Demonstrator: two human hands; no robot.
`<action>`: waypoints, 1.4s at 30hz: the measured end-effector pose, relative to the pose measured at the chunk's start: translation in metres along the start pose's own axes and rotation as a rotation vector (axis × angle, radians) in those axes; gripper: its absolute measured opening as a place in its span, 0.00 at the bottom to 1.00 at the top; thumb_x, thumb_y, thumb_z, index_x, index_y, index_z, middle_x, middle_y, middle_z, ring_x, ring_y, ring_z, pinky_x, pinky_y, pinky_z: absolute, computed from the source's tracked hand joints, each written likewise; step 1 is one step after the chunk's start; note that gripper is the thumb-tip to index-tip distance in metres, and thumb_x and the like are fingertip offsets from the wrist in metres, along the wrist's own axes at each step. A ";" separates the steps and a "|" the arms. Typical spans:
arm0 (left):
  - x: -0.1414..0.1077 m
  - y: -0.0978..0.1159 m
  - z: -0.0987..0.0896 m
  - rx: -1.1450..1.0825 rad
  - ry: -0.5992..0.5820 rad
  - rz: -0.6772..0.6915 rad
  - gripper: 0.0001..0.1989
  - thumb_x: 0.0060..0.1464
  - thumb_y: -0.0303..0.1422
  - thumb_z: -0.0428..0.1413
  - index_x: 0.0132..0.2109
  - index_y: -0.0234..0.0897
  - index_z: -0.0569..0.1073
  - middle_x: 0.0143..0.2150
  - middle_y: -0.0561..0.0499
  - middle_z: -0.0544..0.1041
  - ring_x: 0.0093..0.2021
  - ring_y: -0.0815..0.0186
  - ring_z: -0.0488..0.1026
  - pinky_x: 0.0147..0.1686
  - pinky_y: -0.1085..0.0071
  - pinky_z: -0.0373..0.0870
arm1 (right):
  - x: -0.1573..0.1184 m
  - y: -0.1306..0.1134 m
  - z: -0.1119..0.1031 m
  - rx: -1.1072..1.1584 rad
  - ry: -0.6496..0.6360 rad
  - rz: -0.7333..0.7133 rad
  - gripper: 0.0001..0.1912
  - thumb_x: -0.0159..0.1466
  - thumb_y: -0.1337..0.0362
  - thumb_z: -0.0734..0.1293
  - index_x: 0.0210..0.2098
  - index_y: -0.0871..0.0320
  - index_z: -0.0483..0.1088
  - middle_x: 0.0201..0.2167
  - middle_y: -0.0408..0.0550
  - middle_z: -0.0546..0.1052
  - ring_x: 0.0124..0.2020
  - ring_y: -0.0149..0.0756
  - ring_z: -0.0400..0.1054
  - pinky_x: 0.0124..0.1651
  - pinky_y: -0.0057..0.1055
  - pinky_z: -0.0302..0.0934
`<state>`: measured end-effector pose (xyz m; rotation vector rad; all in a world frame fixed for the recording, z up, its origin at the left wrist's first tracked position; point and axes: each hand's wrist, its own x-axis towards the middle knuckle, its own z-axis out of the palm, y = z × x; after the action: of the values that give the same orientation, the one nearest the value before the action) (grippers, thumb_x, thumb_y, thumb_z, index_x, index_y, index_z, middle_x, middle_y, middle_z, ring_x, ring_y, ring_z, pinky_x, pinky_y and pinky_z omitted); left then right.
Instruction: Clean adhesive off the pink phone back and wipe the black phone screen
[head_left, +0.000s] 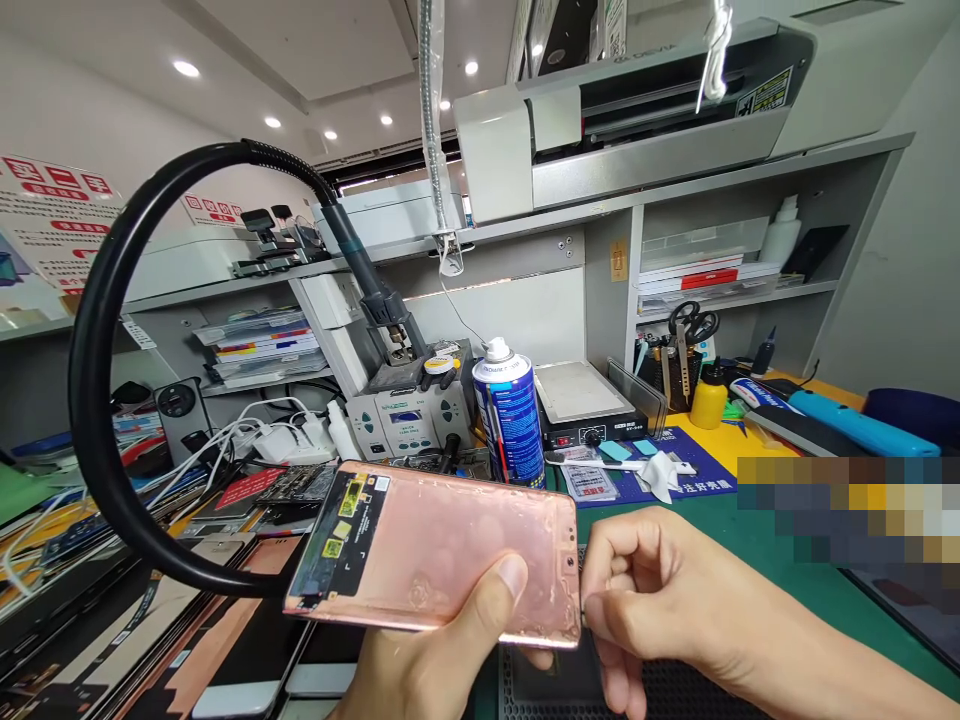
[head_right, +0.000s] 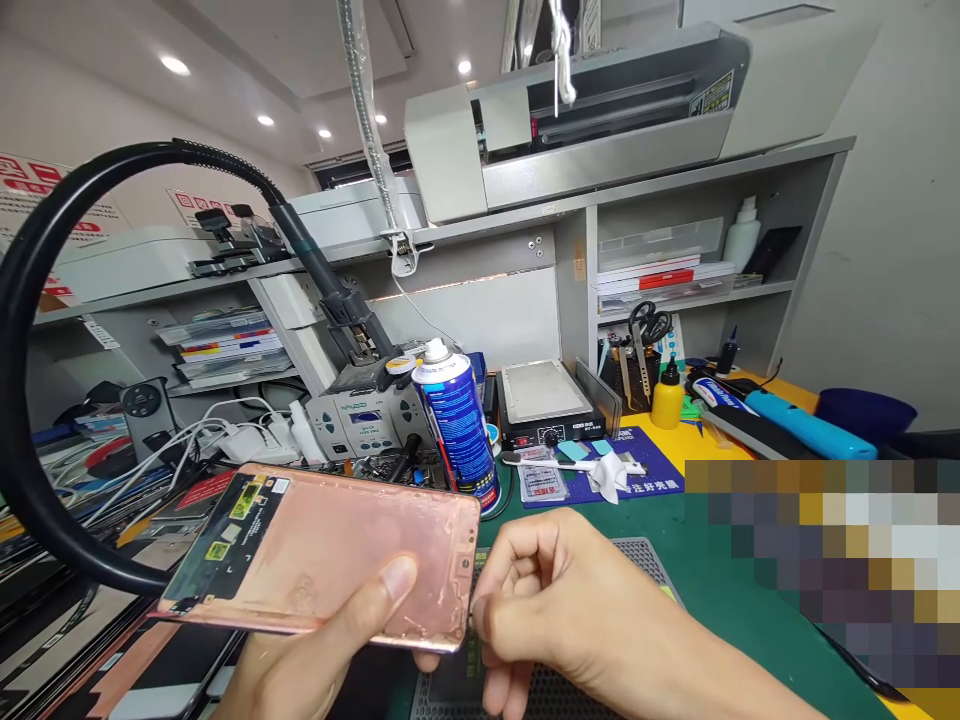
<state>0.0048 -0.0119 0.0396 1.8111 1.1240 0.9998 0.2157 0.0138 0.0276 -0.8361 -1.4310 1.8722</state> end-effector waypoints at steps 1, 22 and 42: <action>0.000 0.000 -0.001 -0.001 -0.001 -0.004 0.19 0.65 0.39 0.47 0.30 0.41 0.77 0.33 0.54 0.80 0.37 0.67 0.76 0.45 0.76 0.70 | 0.000 0.000 0.001 -0.024 0.020 -0.021 0.04 0.51 0.74 0.65 0.25 0.60 0.69 0.19 0.45 0.80 0.20 0.30 0.71 0.27 0.25 0.64; 0.002 -0.006 0.002 -0.047 0.056 0.036 0.20 0.64 0.39 0.48 0.31 0.40 0.79 0.31 0.50 0.82 0.36 0.61 0.79 0.47 0.68 0.74 | -0.005 -0.012 0.016 -0.252 0.180 -0.119 0.04 0.49 0.67 0.69 0.22 0.58 0.67 0.22 0.47 0.75 0.25 0.34 0.62 0.30 0.31 0.58; -0.003 -0.009 0.002 0.205 0.267 0.103 0.14 0.59 0.42 0.55 0.33 0.41 0.81 0.35 0.47 0.83 0.41 0.55 0.80 0.48 0.62 0.76 | -0.006 -0.008 0.002 -0.123 0.052 -0.080 0.08 0.61 0.62 0.71 0.32 0.63 0.76 0.22 0.46 0.78 0.24 0.31 0.69 0.32 0.28 0.64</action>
<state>0.0022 -0.0125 0.0301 1.9542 1.3465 1.2550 0.2184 0.0089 0.0364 -0.8667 -1.5369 1.7054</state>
